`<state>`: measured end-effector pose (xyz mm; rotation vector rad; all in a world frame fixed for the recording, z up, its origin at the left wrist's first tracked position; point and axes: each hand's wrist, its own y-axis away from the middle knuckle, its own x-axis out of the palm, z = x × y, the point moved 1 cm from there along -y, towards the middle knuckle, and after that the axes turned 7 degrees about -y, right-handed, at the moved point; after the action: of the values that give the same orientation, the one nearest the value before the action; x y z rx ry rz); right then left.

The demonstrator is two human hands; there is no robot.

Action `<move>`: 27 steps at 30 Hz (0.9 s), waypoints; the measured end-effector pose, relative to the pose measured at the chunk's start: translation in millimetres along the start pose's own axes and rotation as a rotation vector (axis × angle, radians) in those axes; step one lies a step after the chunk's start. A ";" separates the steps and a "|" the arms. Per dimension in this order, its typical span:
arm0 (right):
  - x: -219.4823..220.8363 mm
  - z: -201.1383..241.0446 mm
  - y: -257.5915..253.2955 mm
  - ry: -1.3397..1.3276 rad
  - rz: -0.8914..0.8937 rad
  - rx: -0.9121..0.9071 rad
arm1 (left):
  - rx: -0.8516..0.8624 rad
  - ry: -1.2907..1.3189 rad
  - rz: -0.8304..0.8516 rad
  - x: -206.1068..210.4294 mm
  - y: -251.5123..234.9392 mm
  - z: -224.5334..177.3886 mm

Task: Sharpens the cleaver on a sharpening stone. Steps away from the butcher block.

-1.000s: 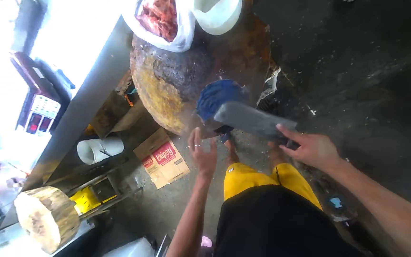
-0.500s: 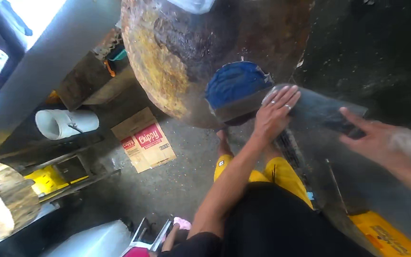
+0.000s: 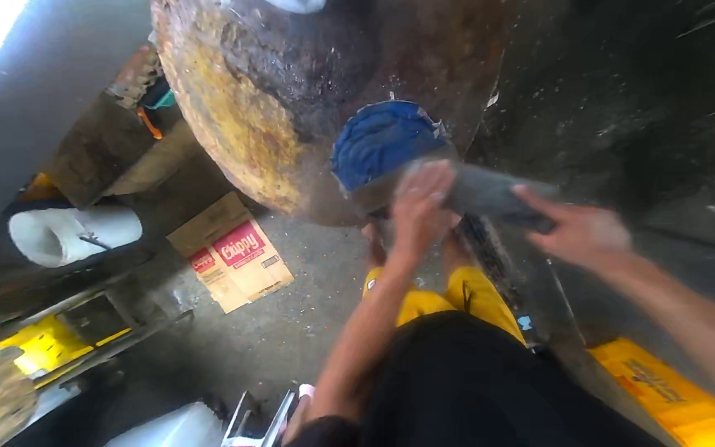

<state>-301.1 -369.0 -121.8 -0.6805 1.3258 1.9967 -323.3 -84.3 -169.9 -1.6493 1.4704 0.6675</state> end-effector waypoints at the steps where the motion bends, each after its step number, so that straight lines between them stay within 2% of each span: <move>1: -6.8 -25.5 9.3 0.012 -0.053 0.070 | 0.061 0.070 0.019 24.9 -16.0 -17.7; 2: -10.0 -34.9 13.7 0.025 -0.086 0.099 | 0.098 0.116 0.053 35.4 -25.1 -26.5; 4: -4.4 -0.9 0.2 0.027 -0.080 0.047 | 0.071 0.081 0.121 12.7 -18.1 -6.1; 6: 27.6 69.6 -27.7 0.023 0.031 -0.069 | -0.067 -0.074 0.220 -54.4 20.4 48.6; 8: 58.4 145.9 -52.8 -0.021 0.159 -0.226 | -0.201 -0.208 0.203 -120.7 61.4 104.0; 10: 71.7 186.5 -65.7 -0.059 0.212 -0.376 | -0.299 -0.277 0.138 -148.9 85.6 128.6; 11: 71.5 184.6 -64.7 -0.071 0.211 -0.406 | -0.313 -0.277 0.104 -146.7 84.4 124.1; 13: 57.6 140.7 -47.6 -0.107 0.156 -0.336 | -0.259 -0.233 0.101 -116.0 63.4 86.5; 17: 13.4 -4.2 18.2 -0.053 -0.052 0.073 | 0.024 0.009 0.114 3.0 -11.3 -18.2; 19: -1.9 -29.7 31.7 -0.007 -0.110 0.158 | 0.101 0.088 0.161 34.4 -33.1 -43.0; 21: 3.3 10.6 12.3 -0.007 -0.089 0.107 | 0.088 0.026 0.170 11.5 -24.7 -11.2; 25: 62.7 167.9 -54.9 -0.076 0.179 -0.234 | -0.182 -0.248 0.233 -131.4 58.7 119.3; 27: 74.3 212.1 -71.5 -0.116 0.239 -0.365 | -0.297 -0.289 0.180 -165.0 77.5 147.4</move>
<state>-312.0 -134.3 -142.1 -0.5759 1.0218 2.4674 -410.2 129.8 -130.6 -1.5649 1.3649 1.2211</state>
